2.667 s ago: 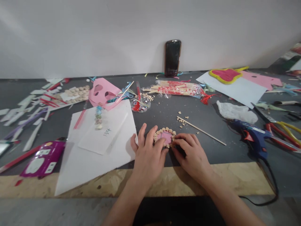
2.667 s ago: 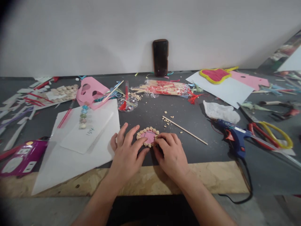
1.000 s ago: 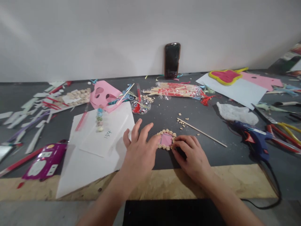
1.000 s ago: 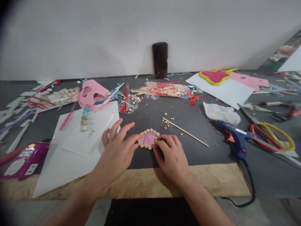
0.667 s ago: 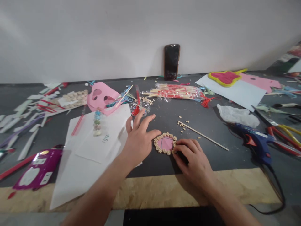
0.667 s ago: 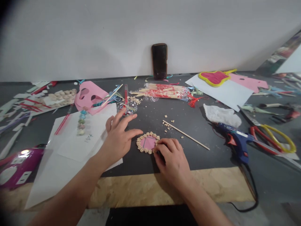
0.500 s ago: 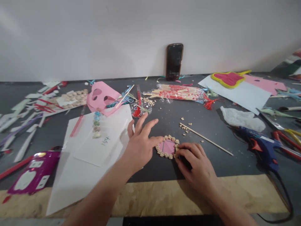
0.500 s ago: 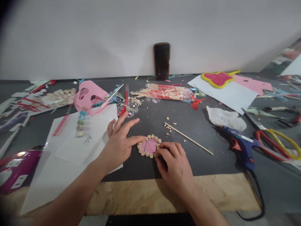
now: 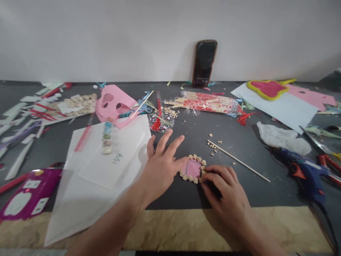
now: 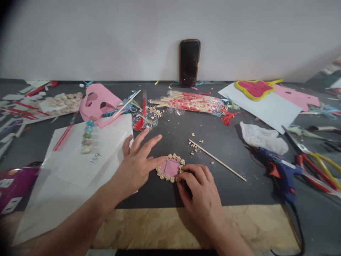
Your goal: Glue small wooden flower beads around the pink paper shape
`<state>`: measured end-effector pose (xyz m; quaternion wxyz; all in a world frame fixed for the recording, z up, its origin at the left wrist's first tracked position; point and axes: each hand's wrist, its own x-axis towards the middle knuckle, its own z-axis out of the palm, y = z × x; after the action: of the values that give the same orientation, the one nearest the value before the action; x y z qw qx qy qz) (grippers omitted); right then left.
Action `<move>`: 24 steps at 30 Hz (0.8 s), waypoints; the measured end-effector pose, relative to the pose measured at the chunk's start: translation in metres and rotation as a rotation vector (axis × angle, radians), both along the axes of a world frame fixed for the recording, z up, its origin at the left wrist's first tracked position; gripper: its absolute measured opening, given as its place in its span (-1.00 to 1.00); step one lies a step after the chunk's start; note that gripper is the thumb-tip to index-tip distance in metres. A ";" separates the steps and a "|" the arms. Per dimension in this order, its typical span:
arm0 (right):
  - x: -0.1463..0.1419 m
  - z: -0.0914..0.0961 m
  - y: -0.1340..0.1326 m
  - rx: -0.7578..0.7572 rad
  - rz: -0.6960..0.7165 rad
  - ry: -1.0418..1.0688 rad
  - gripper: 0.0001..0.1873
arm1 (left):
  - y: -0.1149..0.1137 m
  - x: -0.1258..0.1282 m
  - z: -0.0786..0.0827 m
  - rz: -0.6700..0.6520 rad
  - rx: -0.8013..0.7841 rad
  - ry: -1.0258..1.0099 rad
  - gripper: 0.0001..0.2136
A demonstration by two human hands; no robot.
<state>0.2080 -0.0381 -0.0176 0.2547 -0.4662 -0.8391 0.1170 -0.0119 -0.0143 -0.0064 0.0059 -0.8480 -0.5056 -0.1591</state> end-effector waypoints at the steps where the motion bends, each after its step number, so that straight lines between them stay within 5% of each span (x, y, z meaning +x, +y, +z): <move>1: 0.000 0.000 0.000 -0.005 -0.004 -0.002 -0.88 | 0.000 0.000 0.000 -0.002 0.004 0.000 -0.64; 24: 0.002 0.003 0.000 0.002 0.006 0.018 -0.85 | -0.001 0.003 -0.001 -0.009 0.048 -0.012 -0.73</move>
<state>0.2104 -0.0382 -0.0150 0.2624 -0.4624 -0.8382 0.1211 -0.0092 -0.0148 -0.0069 0.0223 -0.8489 -0.4978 -0.1763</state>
